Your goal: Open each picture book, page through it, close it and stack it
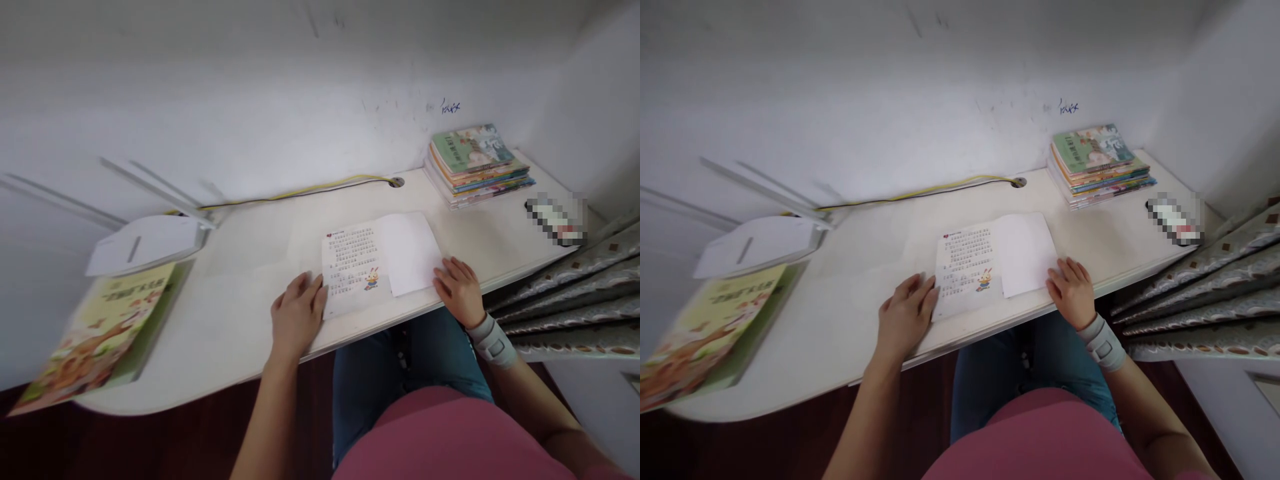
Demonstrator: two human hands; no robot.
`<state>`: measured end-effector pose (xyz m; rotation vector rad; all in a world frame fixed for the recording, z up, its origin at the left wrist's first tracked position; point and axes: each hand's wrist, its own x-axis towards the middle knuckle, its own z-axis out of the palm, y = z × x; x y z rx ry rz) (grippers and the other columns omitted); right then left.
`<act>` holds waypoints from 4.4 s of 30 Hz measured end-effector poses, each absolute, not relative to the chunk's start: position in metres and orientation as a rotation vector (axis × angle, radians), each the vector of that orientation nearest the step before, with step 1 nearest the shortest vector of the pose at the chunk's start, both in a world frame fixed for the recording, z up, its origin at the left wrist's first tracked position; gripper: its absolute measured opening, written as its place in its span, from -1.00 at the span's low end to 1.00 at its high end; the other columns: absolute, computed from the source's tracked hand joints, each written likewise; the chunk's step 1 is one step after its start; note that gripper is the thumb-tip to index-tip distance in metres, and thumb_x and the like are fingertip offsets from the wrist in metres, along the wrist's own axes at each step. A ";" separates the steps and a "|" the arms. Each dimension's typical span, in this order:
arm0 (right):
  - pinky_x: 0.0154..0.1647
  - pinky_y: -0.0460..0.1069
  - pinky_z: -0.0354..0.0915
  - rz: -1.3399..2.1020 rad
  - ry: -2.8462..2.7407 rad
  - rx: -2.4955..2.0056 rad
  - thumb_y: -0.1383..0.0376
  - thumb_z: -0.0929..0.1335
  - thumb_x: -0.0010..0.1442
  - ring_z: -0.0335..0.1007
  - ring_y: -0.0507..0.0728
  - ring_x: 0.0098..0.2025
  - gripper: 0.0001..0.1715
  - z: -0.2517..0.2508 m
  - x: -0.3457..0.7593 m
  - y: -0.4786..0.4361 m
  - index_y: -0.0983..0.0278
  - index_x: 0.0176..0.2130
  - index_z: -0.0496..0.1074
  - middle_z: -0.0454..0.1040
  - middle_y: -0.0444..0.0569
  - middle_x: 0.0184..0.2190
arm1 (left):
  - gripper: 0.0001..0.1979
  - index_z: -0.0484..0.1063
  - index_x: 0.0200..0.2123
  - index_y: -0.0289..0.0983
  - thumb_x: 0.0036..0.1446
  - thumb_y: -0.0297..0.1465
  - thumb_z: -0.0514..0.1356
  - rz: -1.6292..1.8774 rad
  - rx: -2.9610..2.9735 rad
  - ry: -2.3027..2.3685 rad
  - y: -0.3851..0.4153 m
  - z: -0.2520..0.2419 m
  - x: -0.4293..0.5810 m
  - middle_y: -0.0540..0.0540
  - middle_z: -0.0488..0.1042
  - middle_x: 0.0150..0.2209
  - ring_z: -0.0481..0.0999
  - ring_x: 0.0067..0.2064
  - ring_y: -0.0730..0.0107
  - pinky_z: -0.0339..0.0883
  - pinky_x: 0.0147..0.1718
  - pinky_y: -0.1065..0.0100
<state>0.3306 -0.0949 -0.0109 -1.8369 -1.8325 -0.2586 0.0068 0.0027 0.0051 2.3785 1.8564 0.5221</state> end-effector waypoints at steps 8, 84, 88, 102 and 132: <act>0.16 0.18 0.21 -0.269 -1.837 -1.856 0.23 0.23 0.29 0.25 0.24 0.17 -0.67 -0.010 0.332 -0.094 0.23 -0.08 0.51 0.45 0.10 0.04 | -0.49 0.36 0.15 -0.21 0.27 -0.14 -0.08 0.415 2.423 1.888 0.001 0.008 0.012 -0.31 0.26 0.21 0.30 0.18 0.03 0.11 0.11 -0.03; 0.21 0.30 0.05 -0.014 -2.485 -1.629 -0.04 0.29 0.21 -0.05 0.43 0.31 -0.24 0.019 0.253 -0.056 0.29 0.25 0.20 0.13 0.25 0.28 | -0.60 0.45 0.05 -0.24 0.25 -0.35 -0.06 0.444 2.333 1.908 0.007 0.019 0.038 -0.28 0.40 0.05 0.37 0.03 0.03 0.29 -0.06 0.05; 0.19 0.31 0.08 -0.049 -2.454 -1.650 -0.03 0.30 0.20 -0.02 0.45 0.29 -0.24 0.019 0.251 -0.056 0.30 0.24 0.20 0.15 0.27 0.27 | -0.62 0.48 -0.07 -0.32 0.17 -0.46 -0.07 0.537 2.114 1.699 0.018 0.027 0.043 -0.27 0.47 -0.02 0.44 -0.02 0.14 0.28 -0.01 0.13; 0.22 0.16 0.15 0.119 -1.691 -1.491 0.08 0.12 0.34 0.08 0.21 0.29 -0.25 0.004 0.275 -0.059 0.39 0.34 -0.15 0.20 0.29 0.22 | -0.32 -0.03 0.31 -0.23 0.23 -0.06 0.00 0.961 1.603 0.821 -0.002 0.074 0.131 -0.31 0.18 0.27 0.45 0.05 0.18 0.32 0.02 0.11; 0.20 0.22 0.16 -0.094 -2.256 -1.550 0.15 0.17 0.33 0.01 0.29 0.32 -0.49 0.057 0.311 -0.013 0.30 0.17 0.30 0.12 0.19 0.30 | -0.40 -0.06 0.32 -0.32 0.32 -0.15 -0.17 0.573 2.291 1.282 -0.003 0.028 0.132 -0.35 0.00 0.34 -0.02 0.36 0.15 -0.15 0.25 -0.10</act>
